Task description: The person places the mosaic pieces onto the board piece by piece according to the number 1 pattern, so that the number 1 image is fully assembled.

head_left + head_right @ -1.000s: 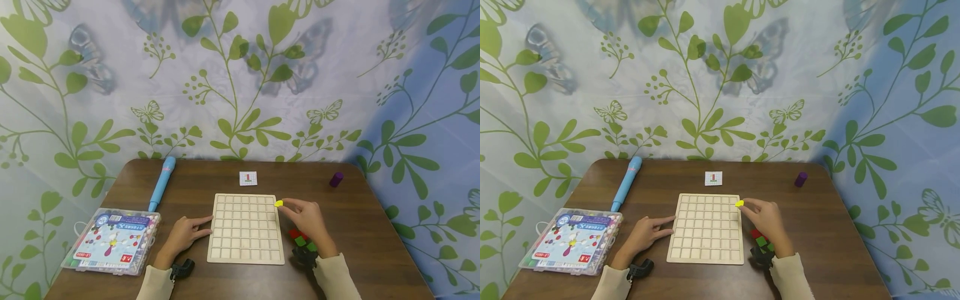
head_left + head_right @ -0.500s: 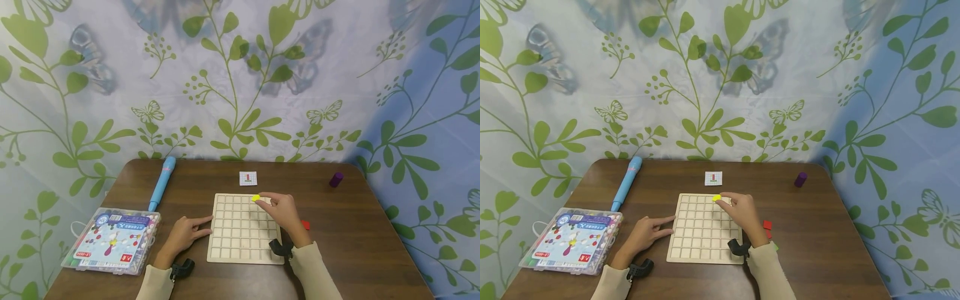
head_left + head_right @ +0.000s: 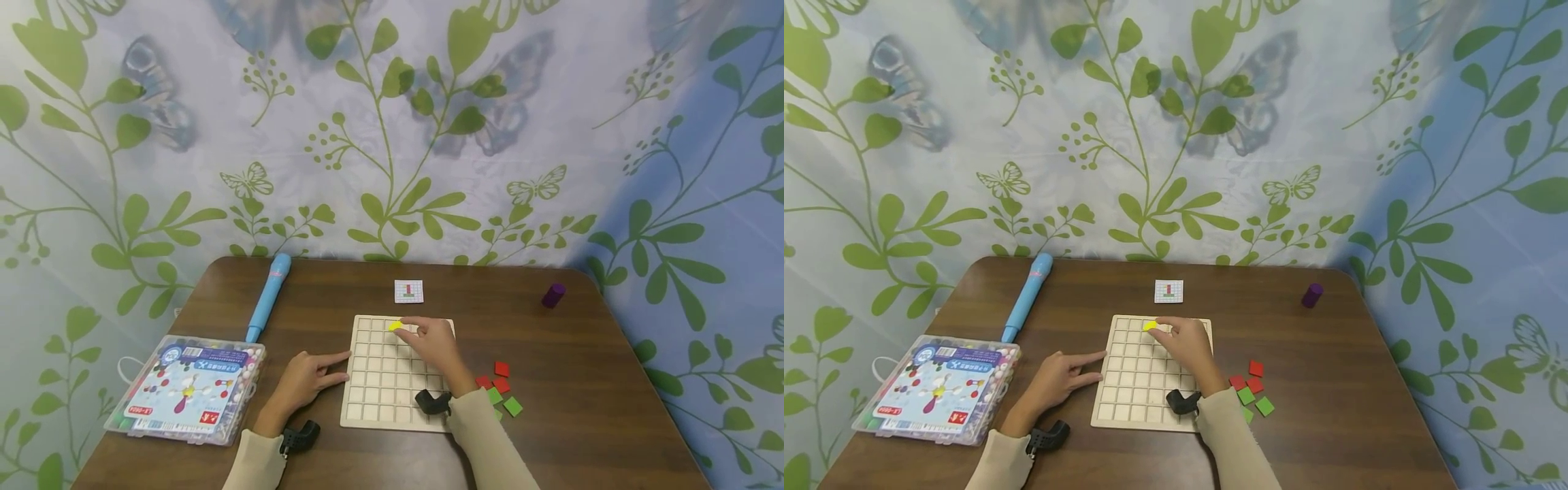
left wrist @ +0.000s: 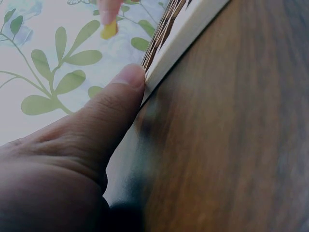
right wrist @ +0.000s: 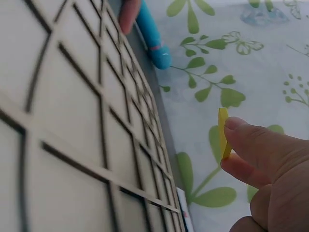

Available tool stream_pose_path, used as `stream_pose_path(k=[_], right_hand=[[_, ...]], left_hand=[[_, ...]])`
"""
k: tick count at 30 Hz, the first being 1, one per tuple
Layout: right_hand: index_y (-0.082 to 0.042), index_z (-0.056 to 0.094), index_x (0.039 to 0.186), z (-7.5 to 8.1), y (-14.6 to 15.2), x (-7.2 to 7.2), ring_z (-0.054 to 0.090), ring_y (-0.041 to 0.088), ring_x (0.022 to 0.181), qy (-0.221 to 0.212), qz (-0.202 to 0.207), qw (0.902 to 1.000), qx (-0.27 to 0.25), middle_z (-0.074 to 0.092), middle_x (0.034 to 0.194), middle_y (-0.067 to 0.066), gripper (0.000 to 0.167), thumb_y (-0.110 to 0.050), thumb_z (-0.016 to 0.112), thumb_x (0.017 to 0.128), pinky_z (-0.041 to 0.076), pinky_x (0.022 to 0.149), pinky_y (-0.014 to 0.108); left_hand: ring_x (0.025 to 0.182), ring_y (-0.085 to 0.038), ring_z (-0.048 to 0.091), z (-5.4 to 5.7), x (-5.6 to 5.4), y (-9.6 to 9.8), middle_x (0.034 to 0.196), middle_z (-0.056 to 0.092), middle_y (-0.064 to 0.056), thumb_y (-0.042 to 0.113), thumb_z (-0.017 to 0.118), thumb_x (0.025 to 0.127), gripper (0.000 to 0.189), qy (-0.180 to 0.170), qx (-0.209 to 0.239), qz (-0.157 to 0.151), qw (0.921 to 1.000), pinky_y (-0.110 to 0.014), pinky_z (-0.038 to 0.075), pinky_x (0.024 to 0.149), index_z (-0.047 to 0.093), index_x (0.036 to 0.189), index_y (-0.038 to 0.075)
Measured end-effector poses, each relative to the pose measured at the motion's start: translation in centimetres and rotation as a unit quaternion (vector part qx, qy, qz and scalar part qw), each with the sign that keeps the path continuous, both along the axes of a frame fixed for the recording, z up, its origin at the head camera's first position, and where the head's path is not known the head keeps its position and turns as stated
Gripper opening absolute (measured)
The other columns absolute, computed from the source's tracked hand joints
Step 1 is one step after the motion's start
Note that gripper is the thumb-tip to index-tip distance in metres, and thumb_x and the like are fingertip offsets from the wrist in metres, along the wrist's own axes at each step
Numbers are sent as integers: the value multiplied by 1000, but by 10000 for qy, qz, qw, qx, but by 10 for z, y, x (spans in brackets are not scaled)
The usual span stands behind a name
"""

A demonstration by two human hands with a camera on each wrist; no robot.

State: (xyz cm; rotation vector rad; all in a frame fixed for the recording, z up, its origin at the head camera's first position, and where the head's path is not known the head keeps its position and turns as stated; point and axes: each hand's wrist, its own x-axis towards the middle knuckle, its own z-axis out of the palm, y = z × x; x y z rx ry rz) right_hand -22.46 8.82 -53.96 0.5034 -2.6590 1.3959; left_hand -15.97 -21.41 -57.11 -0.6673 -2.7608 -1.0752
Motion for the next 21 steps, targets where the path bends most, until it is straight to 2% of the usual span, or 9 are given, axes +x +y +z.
stream_pose_path(k=[6,12,16,21], right_hand=[[-12,79,117,-15,-5,0,18,6,44,3,65,9997,228,28,46,-14,36,-37,79,92,23,44,24],[-13,80,114,-22,-10,-1,20,5,44,49,-28,9990,437,31,46,-13,32,-34,79,91,23,44,23],[-16,80,115,-22,-12,0,21,5,43,79,-56,9967,807,33,45,-13,31,-37,78,92,23,44,23],[-18,80,116,-23,-14,-1,21,4,44,254,-128,9906,1337,33,44,-14,33,-42,75,93,27,49,26]], left_hand=[[50,2,13,1,0,2,50,22,22,40,80,88,47,-26,-30,-3,10000,-20,19,49,72,132,24],[50,2,13,0,-1,1,50,23,21,41,80,88,48,-72,-49,31,10000,-20,19,49,72,132,25],[49,2,13,1,-1,1,50,22,22,41,80,88,48,-44,-32,18,10000,-19,19,49,72,132,25],[49,2,11,0,-1,0,49,21,24,41,79,89,48,39,-13,-27,10000,-19,19,50,72,133,24]])
